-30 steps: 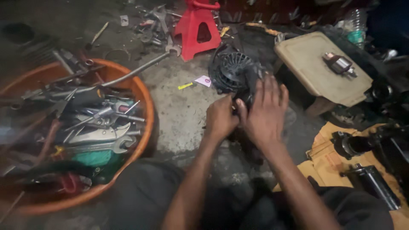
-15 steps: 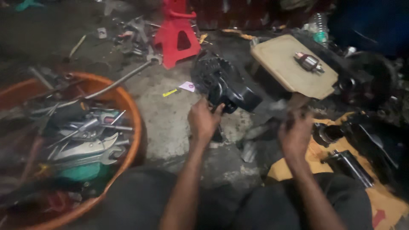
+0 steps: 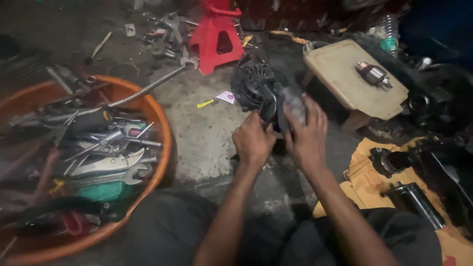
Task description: The person wipes a black plastic housing and a metal engine component with a cloth by hand before fitting the components together.
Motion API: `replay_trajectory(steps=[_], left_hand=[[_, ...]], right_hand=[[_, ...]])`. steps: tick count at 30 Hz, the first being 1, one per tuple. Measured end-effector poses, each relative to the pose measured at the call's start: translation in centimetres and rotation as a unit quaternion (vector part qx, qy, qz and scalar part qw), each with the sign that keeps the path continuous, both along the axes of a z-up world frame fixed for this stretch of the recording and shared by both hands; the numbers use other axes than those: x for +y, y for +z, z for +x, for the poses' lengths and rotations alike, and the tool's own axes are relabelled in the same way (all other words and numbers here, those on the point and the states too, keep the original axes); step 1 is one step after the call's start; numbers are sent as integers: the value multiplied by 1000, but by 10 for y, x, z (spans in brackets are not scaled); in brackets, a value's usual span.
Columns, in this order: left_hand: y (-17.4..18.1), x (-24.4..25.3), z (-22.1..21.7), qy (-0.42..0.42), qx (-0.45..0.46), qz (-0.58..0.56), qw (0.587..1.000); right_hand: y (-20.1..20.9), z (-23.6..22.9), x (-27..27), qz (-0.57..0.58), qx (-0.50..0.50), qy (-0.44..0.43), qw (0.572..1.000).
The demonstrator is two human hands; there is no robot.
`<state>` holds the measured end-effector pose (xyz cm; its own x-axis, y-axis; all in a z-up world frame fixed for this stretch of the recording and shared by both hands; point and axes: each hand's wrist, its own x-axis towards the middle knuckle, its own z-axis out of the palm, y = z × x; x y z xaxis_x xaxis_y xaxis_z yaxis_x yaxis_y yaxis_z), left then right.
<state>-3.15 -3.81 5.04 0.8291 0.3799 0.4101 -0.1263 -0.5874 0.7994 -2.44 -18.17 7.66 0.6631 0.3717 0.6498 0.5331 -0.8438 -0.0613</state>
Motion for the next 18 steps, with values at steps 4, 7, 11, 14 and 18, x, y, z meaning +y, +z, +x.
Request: replay_trajectory(steps=[4,7,11,14,18], left_hand=[[4,-6,-3,-19,24,23,999],[3,-12,2,1,8,46,999],[-1,0,3,11,2,30,1000],[-2,-1,7,-3,3,21,1000],[-9,8,10,-26,-23,21,999]], right_hand=[[-5,-24,-50,-21,-1,19,1000],[-5,-23,-64,128,-13,-56,990],[9,-8,-54,246,-10,-36,969],[18,16,-29,104,51,58,992],[19,29,-15,-48,42,39,997]])
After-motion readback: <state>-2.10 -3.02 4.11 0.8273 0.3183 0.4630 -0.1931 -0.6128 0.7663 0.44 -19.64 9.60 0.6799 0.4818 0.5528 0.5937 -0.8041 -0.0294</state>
